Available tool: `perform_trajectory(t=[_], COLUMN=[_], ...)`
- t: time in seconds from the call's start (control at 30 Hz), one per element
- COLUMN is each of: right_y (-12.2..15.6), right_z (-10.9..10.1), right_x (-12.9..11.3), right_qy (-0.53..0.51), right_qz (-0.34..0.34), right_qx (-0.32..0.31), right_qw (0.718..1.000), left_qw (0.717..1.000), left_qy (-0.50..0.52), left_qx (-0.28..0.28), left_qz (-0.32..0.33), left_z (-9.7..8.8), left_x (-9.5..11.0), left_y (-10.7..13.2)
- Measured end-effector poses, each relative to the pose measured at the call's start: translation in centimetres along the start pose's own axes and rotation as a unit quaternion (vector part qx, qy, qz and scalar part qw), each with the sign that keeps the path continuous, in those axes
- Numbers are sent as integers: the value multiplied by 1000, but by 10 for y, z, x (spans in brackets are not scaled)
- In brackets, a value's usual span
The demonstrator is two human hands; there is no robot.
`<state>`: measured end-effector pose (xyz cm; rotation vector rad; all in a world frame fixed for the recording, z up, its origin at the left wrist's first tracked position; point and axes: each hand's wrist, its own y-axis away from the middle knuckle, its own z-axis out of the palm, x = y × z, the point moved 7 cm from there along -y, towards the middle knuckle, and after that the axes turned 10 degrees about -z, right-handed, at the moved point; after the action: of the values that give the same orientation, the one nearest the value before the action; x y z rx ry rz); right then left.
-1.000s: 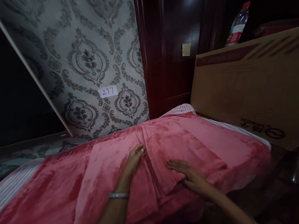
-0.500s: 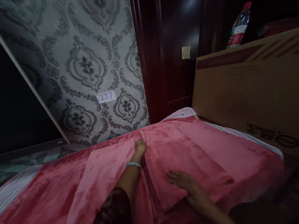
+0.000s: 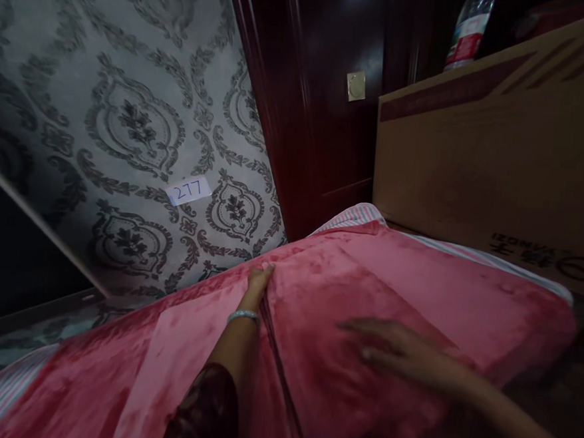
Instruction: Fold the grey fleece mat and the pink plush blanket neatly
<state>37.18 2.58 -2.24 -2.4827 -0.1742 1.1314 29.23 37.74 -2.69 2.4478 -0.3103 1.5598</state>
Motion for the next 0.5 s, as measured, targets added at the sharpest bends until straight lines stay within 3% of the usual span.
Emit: perform_trajectory(t=[0.1,0.17,0.27,0.33,0.5], right_y=[-51,-94,-151,-172,-176], right_z=[-41,-52,-49,-40,-14], right_x=[49,82,123,140,166], right_qy=[100,165,260,287,353], right_qz=[28,60,143,178,179], right_qx=[81,64,-7,-33,-42], right_qw=[991,982,955,941,917], left_qw=[999,997,995,993,992], left_qy=[-43,-64,-85,-92,-92], left_qx=[23,39,60,71,80], left_qz=[-8,-4,2,12,26], left_z=[3,3,4,3,2], left_x=[3,3,-3,-9,-23], left_y=[-9,-12,-14,-15,-24])
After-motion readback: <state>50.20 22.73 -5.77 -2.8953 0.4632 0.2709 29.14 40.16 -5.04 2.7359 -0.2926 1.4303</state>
